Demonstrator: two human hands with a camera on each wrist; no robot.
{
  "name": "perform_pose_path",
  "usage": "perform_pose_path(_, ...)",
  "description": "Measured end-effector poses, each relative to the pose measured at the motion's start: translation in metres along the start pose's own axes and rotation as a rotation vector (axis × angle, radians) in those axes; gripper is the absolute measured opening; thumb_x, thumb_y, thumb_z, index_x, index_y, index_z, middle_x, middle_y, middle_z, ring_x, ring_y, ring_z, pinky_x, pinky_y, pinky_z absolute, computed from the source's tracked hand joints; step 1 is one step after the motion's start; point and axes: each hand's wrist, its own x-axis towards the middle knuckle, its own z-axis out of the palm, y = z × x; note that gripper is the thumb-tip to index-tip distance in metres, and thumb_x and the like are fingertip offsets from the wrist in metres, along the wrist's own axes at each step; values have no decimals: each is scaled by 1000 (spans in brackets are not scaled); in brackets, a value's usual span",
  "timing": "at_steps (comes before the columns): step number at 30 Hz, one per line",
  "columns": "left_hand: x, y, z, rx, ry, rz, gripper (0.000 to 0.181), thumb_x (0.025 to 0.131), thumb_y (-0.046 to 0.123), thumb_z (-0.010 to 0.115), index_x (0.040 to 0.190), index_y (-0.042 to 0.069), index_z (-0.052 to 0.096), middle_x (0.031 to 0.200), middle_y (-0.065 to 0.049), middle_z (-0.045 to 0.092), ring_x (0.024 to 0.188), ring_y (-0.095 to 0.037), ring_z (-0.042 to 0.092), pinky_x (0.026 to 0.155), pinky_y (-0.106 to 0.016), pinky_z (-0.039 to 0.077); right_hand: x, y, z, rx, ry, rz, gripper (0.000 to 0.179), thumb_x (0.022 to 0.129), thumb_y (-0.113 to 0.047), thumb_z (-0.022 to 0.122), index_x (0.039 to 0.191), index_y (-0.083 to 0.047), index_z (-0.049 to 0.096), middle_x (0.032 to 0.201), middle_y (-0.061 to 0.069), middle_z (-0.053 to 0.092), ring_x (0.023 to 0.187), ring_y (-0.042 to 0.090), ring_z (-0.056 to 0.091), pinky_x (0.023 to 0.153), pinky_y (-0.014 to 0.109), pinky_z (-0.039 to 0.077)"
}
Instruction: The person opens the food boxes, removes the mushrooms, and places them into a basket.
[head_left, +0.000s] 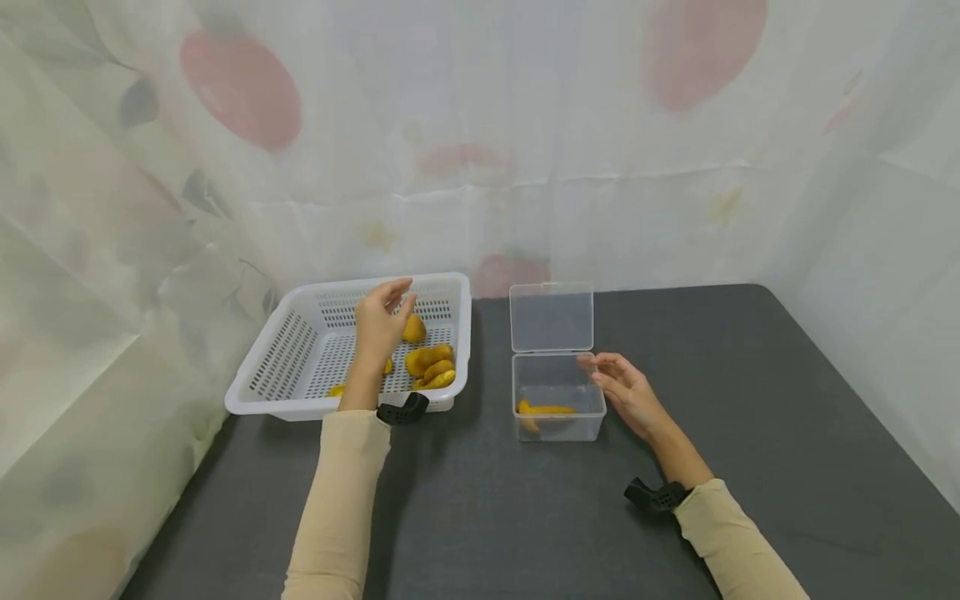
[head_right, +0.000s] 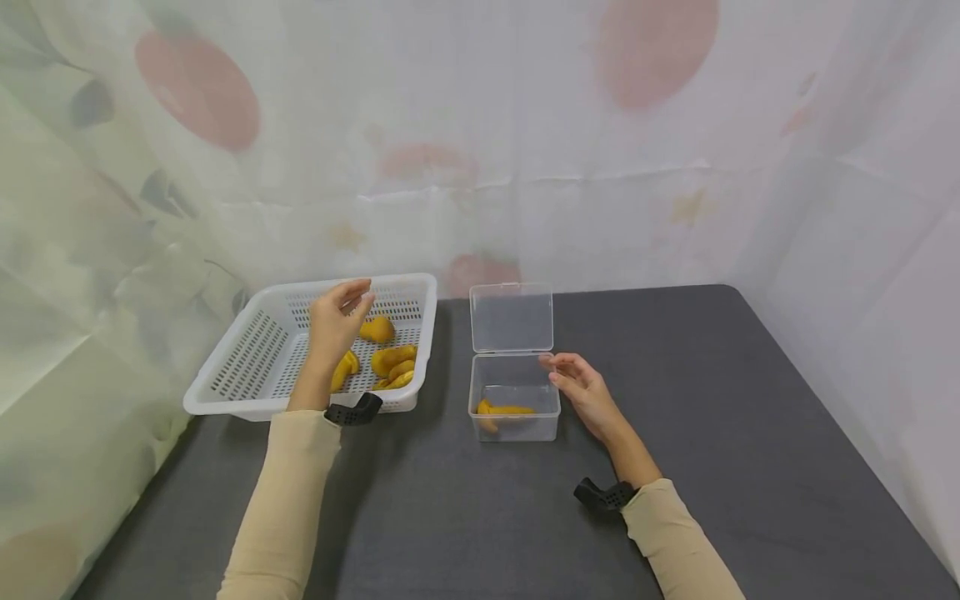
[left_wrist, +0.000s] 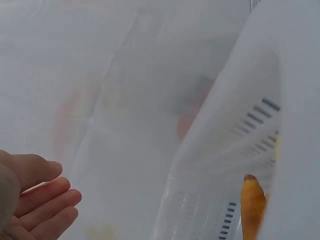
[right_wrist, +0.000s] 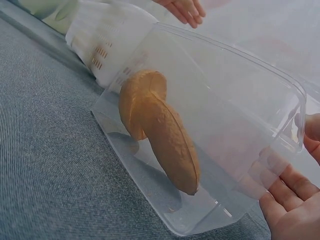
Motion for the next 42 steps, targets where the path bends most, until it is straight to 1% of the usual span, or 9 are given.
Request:
perform_pose_path(5, -12, 11, 1, -14, 0, 52, 29, 93, 5, 61, 121, -4, 64, 122, -23, 65, 116, -34, 64, 101, -40, 55, 1, -2, 1, -9, 7, 9, 21, 101, -3, 43, 122, -5, 47, 132, -11, 59, 127, -1, 52, 103, 8, 42)
perform_pose_path(11, -21, 18, 8, -55, -14, 76, 28, 93, 5, 61, 119, -5, 65, 119, -22, 67, 113, -33, 65, 99, -39, 56, 1, -3, 1, -15, 12, 14, 21, 101, -4, 44, 121, -6, 47, 131, -12, 59, 126, -2, 53, 103, 8, 42)
perform_pose_path(16, -28, 25, 14, -87, -46, 96, 27, 91, 4, 63, 117, -5, 66, 116, -23, 68, 111, -34, 67, 97, -40, 56, 1, -2, 1, -19, 14, 18, 21, 101, -4, 44, 121, -6, 47, 131, -12, 59, 126, -2, 53, 102, 8, 42)
perform_pose_path(20, -33, 32, 19, -98, -66, 151, 26, 90, 4, 65, 115, -4, 67, 112, -22, 70, 106, -32, 69, 94, -39, 57, 0, -2, 2, -15, 7, 12, 20, 101, -3, 44, 121, -5, 47, 132, -12, 59, 127, -2, 53, 103, 8, 41)
perform_pose_path(24, -38, 40, 24, -137, -96, 200, 25, 90, 5, 65, 114, -3, 68, 113, -20, 70, 105, -32, 68, 95, -41, 57, 0, -4, 3, -8, 4, 6, 21, 101, -3, 43, 121, -6, 47, 132, -12, 59, 127, -2, 53, 104, 7, 41)
perform_pose_path(27, -42, 44, 28, -176, -127, 219, 26, 90, 5, 65, 114, -3, 67, 114, -20, 70, 106, -31, 68, 96, -41, 57, -1, -5, 3, -9, 5, 7, 21, 101, -4, 43, 121, -7, 47, 132, -12, 59, 127, -2, 53, 104, 7, 41)
perform_pose_path(33, -49, 52, 37, -193, -159, 262, 26, 89, 5, 66, 114, -3, 67, 114, -18, 70, 106, -30, 68, 96, -38, 57, -2, -5, 3, -15, 2, 10, 22, 101, -4, 43, 122, -8, 48, 132, -13, 58, 127, -3, 52, 104, 7, 41)
perform_pose_path(37, -53, 57, 44, -219, -187, 300, 26, 89, 3, 66, 114, -4, 67, 113, -20, 70, 104, -32, 68, 95, -38, 57, -3, -5, 3, -15, 0, 9, 22, 101, -3, 43, 123, -7, 47, 132, -12, 58, 127, -3, 52, 104, 7, 41)
perform_pose_path(42, -57, 63, 54, -206, -239, 302, 26, 90, 6, 66, 115, 0, 67, 113, -18, 71, 103, -30, 69, 93, -42, 58, -3, -6, 2, -17, -1, 2, 22, 101, -5, 44, 123, -4, 46, 133, -11, 57, 128, -1, 51, 104, 7, 41)
